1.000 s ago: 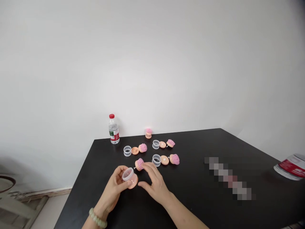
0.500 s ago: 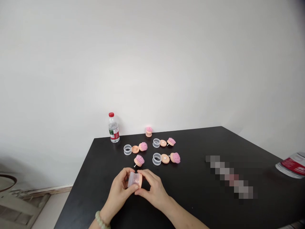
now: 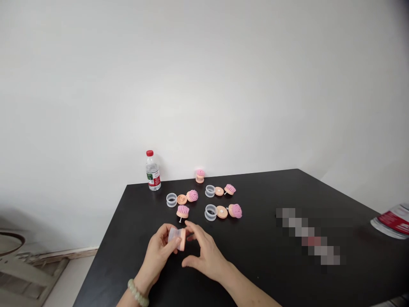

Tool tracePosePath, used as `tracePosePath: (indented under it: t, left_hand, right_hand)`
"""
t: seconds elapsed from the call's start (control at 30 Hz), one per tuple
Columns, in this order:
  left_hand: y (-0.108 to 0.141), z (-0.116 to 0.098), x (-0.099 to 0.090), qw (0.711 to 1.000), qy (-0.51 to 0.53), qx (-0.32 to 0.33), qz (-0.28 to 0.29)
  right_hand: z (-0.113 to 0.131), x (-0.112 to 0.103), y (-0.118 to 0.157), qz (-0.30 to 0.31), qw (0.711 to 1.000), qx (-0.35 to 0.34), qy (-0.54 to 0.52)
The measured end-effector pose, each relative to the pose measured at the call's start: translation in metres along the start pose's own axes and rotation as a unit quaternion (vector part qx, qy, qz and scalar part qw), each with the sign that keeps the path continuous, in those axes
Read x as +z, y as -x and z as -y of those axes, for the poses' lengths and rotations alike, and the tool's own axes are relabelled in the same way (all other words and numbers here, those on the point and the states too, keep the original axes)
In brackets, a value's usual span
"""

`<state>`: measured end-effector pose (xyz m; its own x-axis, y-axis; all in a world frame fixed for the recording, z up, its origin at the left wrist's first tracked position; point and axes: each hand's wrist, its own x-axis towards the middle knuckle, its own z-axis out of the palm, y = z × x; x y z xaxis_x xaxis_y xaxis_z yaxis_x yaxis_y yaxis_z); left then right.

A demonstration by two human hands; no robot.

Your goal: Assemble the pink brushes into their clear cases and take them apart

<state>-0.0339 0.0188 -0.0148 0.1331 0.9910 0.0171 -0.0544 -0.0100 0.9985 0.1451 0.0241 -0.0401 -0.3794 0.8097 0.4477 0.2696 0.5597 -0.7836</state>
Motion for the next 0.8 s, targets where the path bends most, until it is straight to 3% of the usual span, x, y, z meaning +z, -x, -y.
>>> tracePosePath:
  t: [0.17,0.33,0.53,0.63,0.8]
  left_hand:
    - [0.0,0.003,0.001,0.999,-0.032,-0.001,0.012]
    - [-0.001,0.005,0.001,0.998,-0.057,-0.015,0.002]
    - [0.001,0.003,0.002,0.997,-0.069,-0.026,-0.008]
    - [0.0,0.006,0.003,0.997,-0.068,-0.032,-0.024]
    - [-0.003,0.008,-0.008,0.995,-0.051,-0.022,-0.083]
  right_hand:
    - [0.009,-0.002,-0.002,-0.003,0.999,0.037,-0.014]
    - [0.01,0.0,-0.002,-0.012,1.0,0.029,0.001]
    - [0.004,0.005,-0.001,-0.004,0.995,0.094,-0.029]
    - [0.006,0.006,-0.001,-0.013,0.998,0.055,0.0]
    - [0.005,-0.002,0.001,-0.062,0.992,-0.073,0.079]
